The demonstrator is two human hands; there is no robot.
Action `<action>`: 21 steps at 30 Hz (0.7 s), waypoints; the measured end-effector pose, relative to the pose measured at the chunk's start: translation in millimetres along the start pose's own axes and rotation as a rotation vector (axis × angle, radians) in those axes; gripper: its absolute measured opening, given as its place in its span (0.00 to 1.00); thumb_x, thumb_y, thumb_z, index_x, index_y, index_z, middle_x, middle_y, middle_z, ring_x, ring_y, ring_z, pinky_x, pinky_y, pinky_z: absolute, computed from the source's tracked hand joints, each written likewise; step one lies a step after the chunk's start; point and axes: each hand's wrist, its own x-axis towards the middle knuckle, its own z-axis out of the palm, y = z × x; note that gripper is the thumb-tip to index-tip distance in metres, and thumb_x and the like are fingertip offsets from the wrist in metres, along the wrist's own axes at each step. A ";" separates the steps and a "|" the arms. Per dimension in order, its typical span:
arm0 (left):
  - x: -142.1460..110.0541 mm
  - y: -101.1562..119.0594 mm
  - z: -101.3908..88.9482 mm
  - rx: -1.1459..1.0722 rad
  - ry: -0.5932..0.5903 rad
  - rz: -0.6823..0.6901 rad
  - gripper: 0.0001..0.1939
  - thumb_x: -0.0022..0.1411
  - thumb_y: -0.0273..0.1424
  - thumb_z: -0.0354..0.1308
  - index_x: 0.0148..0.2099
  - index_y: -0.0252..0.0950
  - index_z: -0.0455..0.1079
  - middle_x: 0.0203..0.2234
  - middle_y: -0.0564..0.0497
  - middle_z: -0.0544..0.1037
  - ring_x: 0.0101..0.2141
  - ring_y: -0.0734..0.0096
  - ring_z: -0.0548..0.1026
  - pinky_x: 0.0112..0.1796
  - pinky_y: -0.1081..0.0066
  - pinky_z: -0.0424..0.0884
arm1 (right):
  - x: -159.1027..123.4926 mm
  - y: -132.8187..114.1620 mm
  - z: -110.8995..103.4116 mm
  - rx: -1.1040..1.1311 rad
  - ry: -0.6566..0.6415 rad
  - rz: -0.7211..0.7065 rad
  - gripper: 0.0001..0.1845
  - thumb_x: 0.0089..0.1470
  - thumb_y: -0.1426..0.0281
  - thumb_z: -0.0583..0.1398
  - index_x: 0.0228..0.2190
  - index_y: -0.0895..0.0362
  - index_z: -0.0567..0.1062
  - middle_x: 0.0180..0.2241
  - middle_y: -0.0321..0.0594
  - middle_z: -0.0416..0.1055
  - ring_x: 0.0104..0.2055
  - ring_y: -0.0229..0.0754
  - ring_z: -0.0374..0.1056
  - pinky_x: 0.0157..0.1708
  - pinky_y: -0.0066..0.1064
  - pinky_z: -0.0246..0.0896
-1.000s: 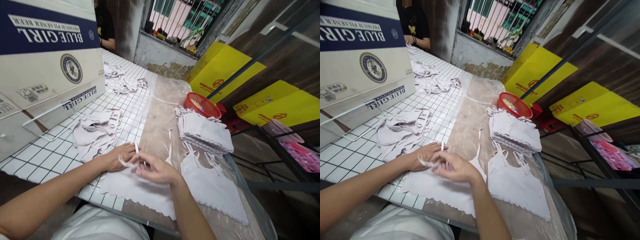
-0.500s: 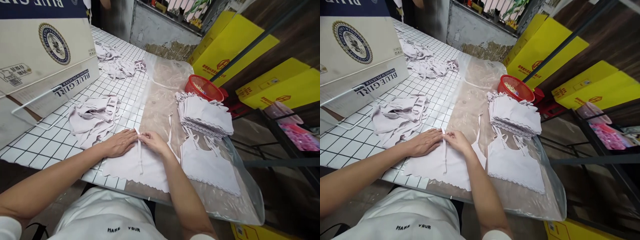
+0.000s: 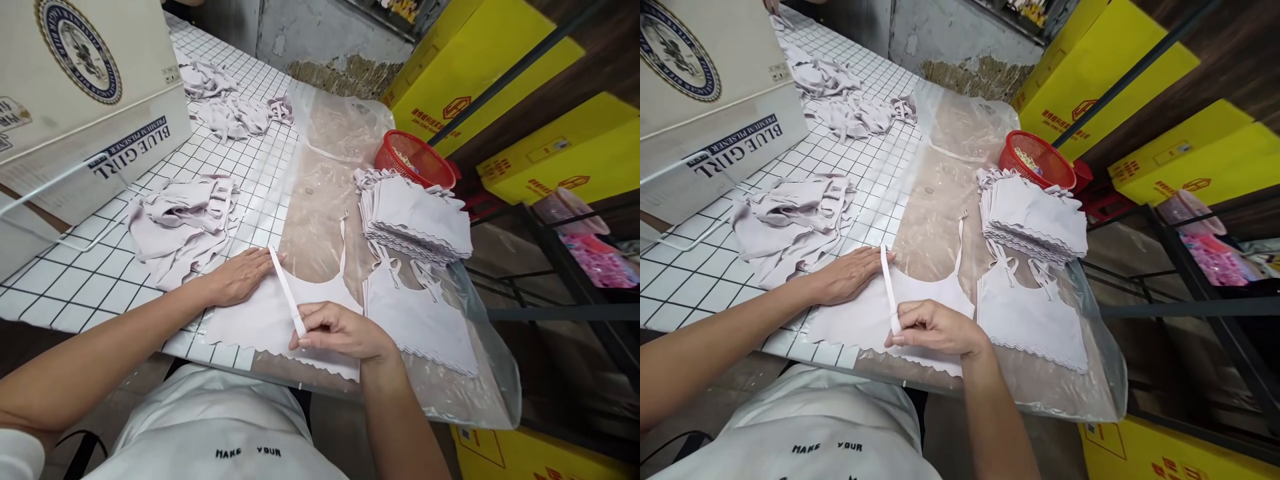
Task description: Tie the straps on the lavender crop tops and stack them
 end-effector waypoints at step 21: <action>-0.1 17.5 -24.7 -0.241 0.006 -0.116 0.03 0.61 0.29 0.58 0.35 0.35 0.69 0.31 0.49 0.73 0.35 0.65 0.68 0.39 0.66 0.64 | 74.0 51.4 -19.7 0.231 0.483 0.017 0.19 0.45 0.56 0.70 0.33 0.57 0.80 0.29 0.36 0.73 0.32 0.38 0.67 0.36 0.31 0.61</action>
